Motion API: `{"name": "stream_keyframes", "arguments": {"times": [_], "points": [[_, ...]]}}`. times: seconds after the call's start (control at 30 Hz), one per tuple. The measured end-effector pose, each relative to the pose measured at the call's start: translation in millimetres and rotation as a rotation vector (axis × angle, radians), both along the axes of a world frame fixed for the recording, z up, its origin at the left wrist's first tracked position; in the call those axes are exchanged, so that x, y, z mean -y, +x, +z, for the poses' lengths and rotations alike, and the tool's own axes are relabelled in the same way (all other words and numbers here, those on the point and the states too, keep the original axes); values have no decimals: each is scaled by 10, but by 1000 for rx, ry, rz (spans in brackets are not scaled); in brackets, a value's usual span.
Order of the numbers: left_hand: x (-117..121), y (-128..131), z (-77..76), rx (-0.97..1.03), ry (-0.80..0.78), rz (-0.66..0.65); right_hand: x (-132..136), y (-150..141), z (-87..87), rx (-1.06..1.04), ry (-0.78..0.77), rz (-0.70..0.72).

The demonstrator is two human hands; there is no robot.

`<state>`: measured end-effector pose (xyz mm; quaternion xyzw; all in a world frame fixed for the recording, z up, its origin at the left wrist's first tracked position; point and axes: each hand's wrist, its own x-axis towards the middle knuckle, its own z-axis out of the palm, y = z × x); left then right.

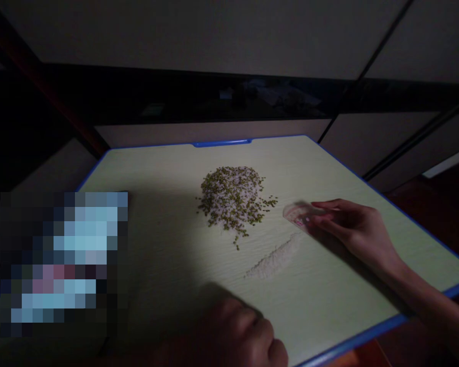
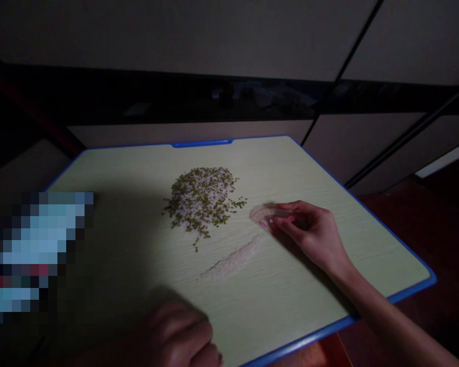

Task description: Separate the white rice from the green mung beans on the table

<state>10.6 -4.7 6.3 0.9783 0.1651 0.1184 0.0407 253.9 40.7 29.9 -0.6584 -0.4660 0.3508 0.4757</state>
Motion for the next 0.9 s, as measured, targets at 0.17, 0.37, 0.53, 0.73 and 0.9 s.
{"name": "stream_keyframes", "arguments": {"times": [0.17,0.37,0.53,0.73,0.9], "points": [[3,-9,10,12,29,-40,107,-103,-52,-129,-38,72],[-2,-22,19,-12,25,-30,204,-169,-99,-79,-24,133],[9,10,-13,50,69,33,247,-263,-99,-13,7,173],[11,31,-28,21,24,6,308,-344,-97,-29,-11,231],[14,8,-28,30,94,43,344,-355,-68,66,40,255]]}}
